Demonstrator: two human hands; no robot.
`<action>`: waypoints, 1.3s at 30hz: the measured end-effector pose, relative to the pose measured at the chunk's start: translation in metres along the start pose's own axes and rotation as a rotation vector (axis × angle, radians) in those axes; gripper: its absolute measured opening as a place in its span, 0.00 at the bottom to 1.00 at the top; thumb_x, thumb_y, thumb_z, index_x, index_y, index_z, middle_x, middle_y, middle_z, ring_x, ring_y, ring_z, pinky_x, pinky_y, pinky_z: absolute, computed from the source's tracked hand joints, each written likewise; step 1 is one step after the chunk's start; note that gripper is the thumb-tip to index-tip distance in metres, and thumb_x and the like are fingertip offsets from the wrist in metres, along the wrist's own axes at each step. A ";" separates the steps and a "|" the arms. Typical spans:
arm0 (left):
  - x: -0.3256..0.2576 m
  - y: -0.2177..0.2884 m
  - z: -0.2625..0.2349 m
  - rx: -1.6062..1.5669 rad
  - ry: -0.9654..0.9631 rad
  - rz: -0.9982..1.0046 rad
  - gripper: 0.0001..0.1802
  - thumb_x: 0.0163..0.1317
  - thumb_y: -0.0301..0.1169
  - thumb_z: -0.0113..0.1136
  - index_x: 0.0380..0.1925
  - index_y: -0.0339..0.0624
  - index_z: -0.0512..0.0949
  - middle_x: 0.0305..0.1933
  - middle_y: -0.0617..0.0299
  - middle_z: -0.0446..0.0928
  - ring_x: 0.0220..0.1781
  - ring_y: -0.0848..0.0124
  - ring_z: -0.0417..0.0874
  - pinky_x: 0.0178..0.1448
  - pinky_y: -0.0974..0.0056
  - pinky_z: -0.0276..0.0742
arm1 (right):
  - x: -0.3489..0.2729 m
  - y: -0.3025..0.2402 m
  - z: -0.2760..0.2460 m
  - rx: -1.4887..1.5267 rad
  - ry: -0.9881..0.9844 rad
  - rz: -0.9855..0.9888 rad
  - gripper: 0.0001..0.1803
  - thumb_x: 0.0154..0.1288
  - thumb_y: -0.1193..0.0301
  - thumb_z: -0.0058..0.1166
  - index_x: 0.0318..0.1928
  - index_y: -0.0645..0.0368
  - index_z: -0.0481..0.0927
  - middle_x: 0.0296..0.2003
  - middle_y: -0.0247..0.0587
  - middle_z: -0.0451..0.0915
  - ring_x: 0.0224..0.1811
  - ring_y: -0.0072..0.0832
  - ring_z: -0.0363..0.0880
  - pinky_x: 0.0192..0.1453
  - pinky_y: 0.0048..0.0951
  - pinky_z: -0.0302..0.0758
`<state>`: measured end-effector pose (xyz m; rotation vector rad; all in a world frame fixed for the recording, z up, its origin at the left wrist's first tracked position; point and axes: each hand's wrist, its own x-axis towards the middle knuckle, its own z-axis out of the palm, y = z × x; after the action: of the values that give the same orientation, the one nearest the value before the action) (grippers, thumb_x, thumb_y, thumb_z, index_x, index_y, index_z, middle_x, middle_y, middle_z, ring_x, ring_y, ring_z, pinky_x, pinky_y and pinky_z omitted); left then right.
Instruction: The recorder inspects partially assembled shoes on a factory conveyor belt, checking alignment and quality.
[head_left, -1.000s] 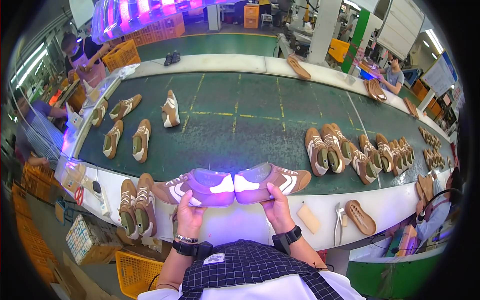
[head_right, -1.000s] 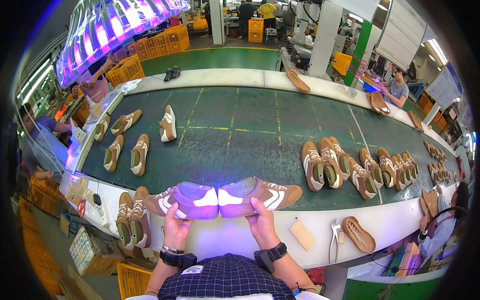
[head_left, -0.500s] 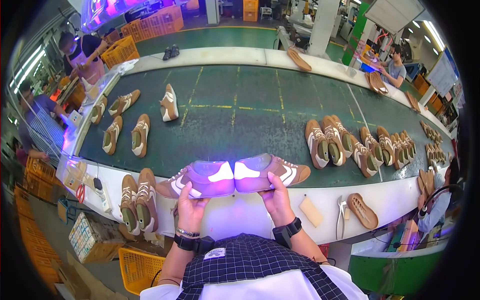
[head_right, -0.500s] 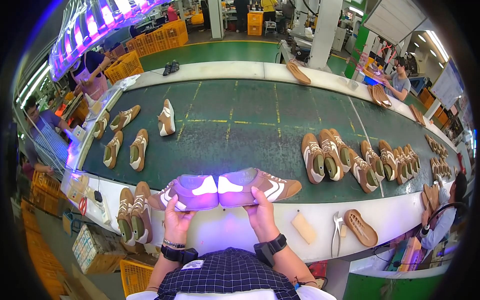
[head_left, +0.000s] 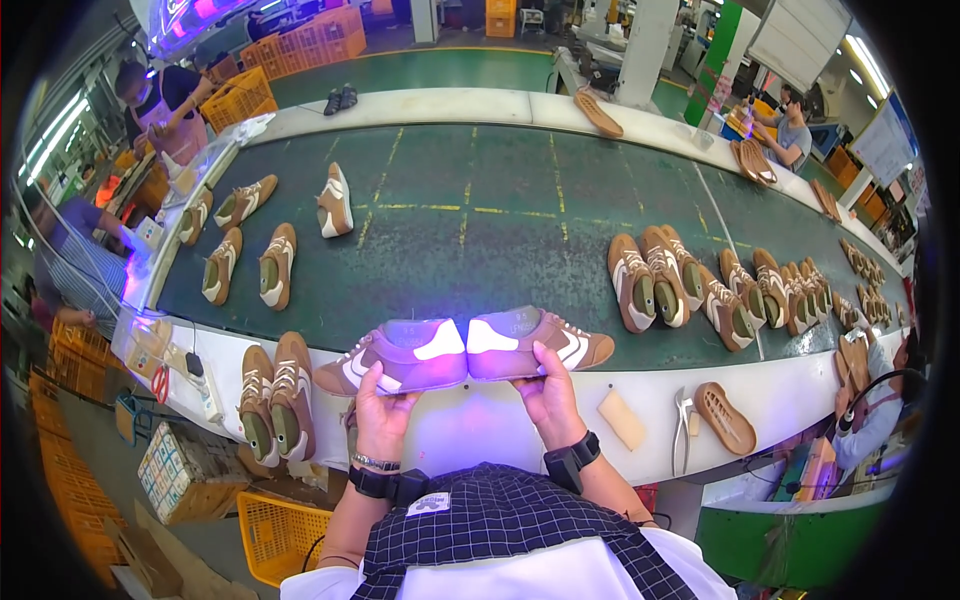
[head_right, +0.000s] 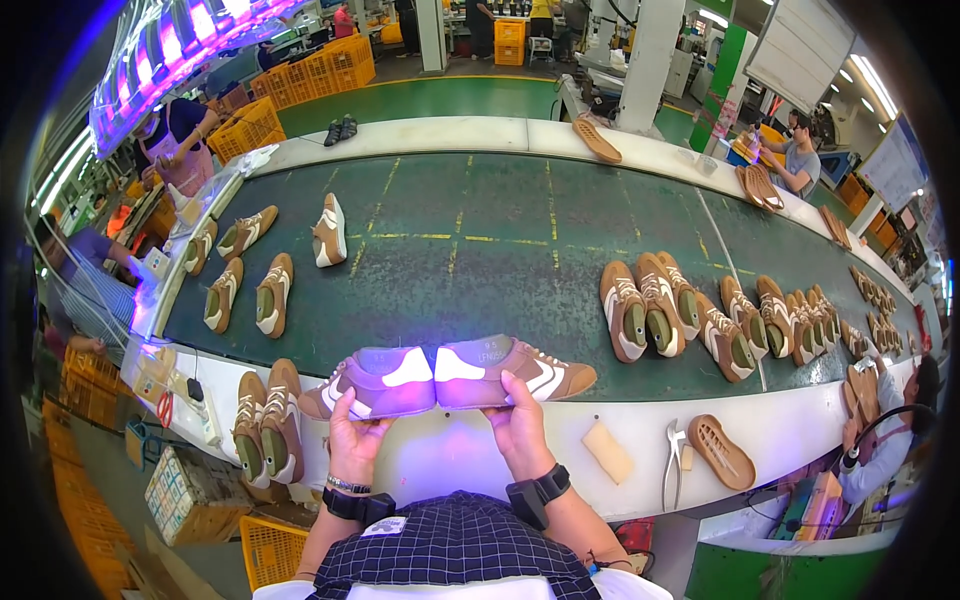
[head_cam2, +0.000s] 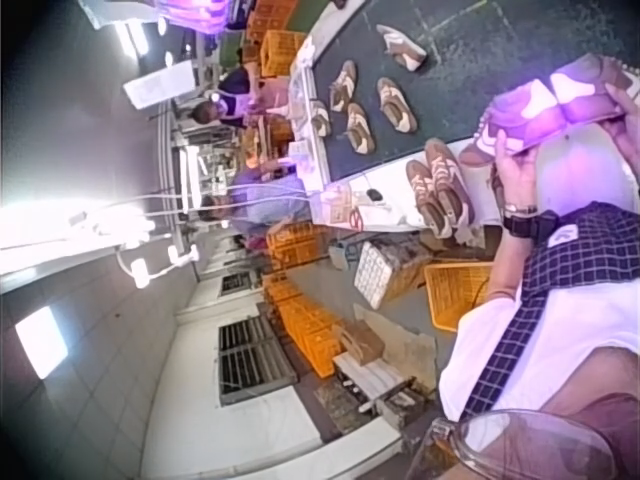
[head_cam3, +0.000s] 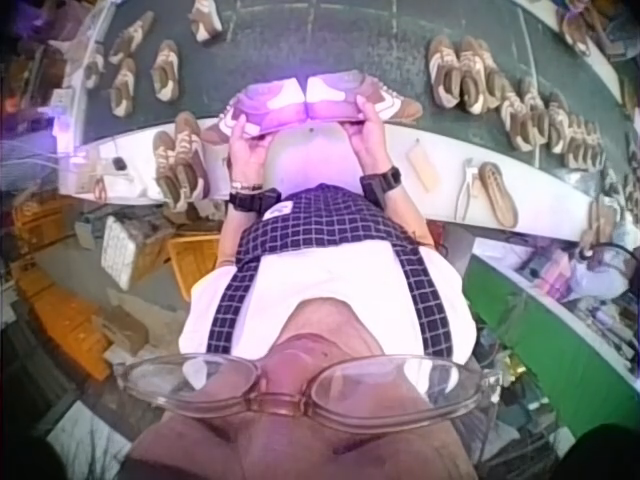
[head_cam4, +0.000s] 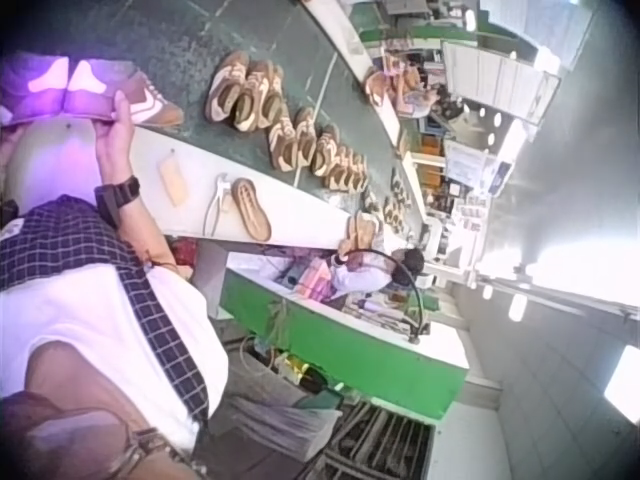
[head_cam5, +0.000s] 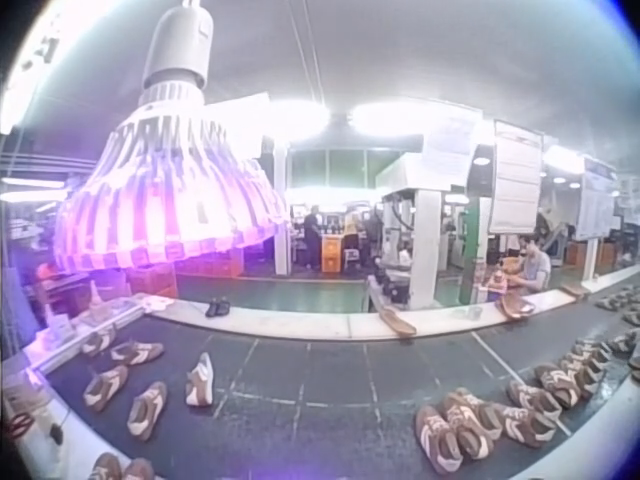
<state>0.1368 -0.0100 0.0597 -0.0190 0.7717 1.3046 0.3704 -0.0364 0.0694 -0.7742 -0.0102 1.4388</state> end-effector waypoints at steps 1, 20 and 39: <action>-0.001 0.000 0.001 -0.001 -0.001 0.003 0.30 0.55 0.33 0.61 0.59 0.45 0.66 0.59 0.56 0.70 0.62 0.54 0.69 0.64 0.42 0.68 | 0.001 0.000 0.000 -0.012 0.009 0.002 0.26 0.62 0.70 0.54 0.59 0.61 0.64 0.53 0.43 0.72 0.55 0.35 0.72 0.60 0.42 0.72; -0.014 0.012 -0.016 0.063 -0.095 0.090 0.25 0.53 0.26 0.62 0.53 0.44 0.70 0.51 0.61 0.76 0.55 0.66 0.76 0.61 0.55 0.72 | 0.000 -0.009 -0.022 -0.255 -0.145 -0.041 0.22 0.60 0.72 0.58 0.53 0.64 0.70 0.44 0.37 0.76 0.46 0.27 0.77 0.54 0.34 0.74; -0.080 0.020 -0.099 0.629 -0.178 -0.258 0.27 0.67 0.41 0.50 0.61 0.36 0.64 0.59 0.49 0.69 0.61 0.63 0.71 0.62 0.56 0.69 | -0.006 0.011 -0.074 -0.442 -0.279 0.568 0.33 0.51 0.65 0.54 0.58 0.67 0.68 0.51 0.49 0.76 0.53 0.43 0.75 0.63 0.40 0.68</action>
<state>0.0658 -0.1144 0.0338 0.4802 0.9610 0.7673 0.3925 -0.0772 0.0103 -0.9735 -0.3578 2.1198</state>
